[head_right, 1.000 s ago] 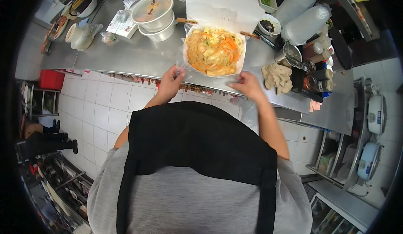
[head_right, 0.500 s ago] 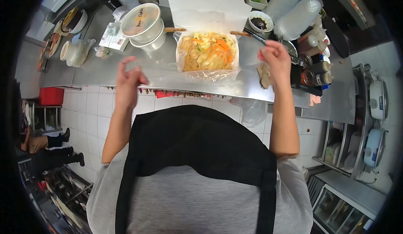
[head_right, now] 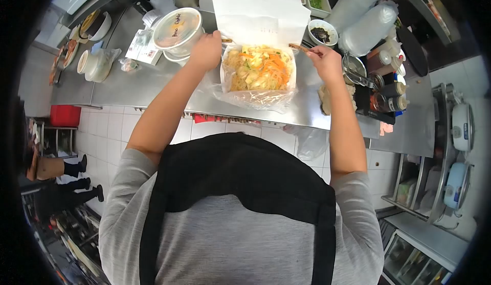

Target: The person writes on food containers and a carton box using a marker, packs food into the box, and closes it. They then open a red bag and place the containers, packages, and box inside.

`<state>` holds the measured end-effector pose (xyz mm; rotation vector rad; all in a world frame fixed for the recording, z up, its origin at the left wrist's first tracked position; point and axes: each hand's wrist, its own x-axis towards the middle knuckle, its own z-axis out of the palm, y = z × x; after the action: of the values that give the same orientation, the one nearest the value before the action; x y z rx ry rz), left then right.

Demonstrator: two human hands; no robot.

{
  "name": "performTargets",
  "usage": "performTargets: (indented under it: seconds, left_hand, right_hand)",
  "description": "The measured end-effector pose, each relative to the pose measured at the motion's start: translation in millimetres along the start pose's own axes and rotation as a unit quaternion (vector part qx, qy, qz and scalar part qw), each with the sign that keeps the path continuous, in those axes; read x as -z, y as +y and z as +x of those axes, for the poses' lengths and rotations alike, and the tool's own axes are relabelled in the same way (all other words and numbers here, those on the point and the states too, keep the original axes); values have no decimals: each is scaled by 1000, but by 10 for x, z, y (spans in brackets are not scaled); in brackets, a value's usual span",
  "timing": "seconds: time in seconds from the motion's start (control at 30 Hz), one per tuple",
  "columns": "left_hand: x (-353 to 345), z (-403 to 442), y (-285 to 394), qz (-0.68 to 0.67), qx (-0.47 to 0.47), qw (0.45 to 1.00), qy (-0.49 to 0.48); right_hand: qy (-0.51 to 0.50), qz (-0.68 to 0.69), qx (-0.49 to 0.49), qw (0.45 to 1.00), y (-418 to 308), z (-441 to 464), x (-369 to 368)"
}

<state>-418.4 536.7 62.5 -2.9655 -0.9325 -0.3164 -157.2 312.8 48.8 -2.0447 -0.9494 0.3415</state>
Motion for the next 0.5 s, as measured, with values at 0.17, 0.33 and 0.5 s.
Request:
performTargets:
  seconds: [0.17, 0.33, 0.5]
  left_hand:
    - [151, -61, -13, -39, -11, 999, 22]
    - [409, -43, -53, 34, -85, 993, 72]
    - [1328, -421, 130, -54, -87, 978, 184]
  right_hand:
    - [-63, 259, -101, 959, 175, -150, 225]
    - [-41, 312, -148, 938, 168, -336, 334]
    - [-45, 76, -64, 994, 211, -582, 323]
